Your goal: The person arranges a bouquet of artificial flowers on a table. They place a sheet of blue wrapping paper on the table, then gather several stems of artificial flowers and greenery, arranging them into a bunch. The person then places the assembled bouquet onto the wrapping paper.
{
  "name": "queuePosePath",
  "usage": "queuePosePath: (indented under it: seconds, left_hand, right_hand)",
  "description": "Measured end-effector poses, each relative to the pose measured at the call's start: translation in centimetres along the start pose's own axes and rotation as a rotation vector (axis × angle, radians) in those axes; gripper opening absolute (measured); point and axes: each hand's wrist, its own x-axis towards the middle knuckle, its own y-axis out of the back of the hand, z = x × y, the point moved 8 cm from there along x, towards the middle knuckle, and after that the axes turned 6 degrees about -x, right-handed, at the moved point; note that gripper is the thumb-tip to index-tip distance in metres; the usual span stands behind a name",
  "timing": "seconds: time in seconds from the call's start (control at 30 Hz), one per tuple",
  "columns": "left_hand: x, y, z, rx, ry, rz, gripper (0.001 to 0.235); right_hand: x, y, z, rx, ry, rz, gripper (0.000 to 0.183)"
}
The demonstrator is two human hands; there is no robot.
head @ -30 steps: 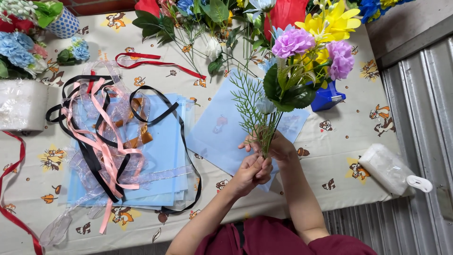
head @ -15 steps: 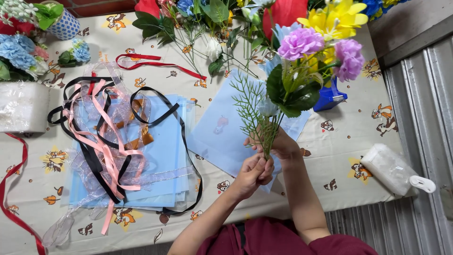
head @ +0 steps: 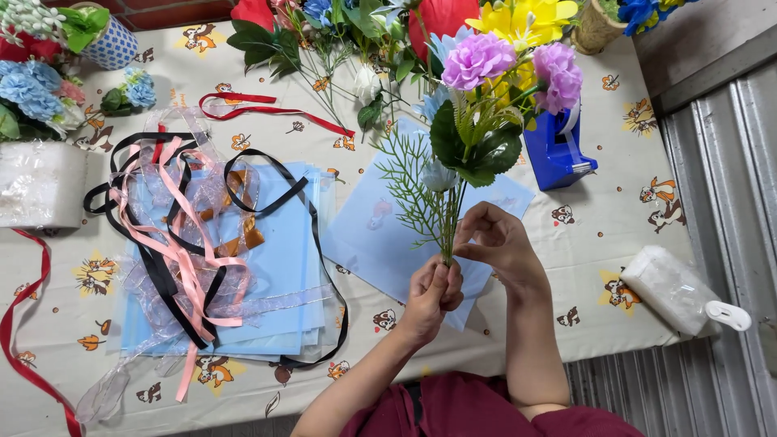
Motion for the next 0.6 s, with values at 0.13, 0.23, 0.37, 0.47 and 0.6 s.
queuePosePath:
  seconds: [0.13,0.23,0.37,0.47,0.6]
  left_hand:
    - [0.4,0.0,0.2,0.009,-0.032,0.02,0.029]
    - [0.6,0.6,0.5,0.062,-0.069,0.059,0.029]
    - [0.8,1.8,0.6,0.088,-0.116,0.129,0.029]
    - [1.1,2.7,0.7,0.108,-0.129,0.163,0.029]
    - [1.3,3.5,0.8,0.122,-0.153,0.191,0.028]
  right_hand:
    - [-0.7,-0.4,-2.0,-0.093,0.076,0.073,0.031]
    - [-1.1,-0.4,-2.3,-0.216,0.009,0.171,0.029]
    - [-1.6,-0.9,-2.5,-0.413,-0.054,0.256,0.025]
    - [-2.0,-1.4,-2.5,-0.58,-0.093,0.308,0.023]
    - [-2.0,-3.5,-5.2,-0.765,0.126,0.361,0.015]
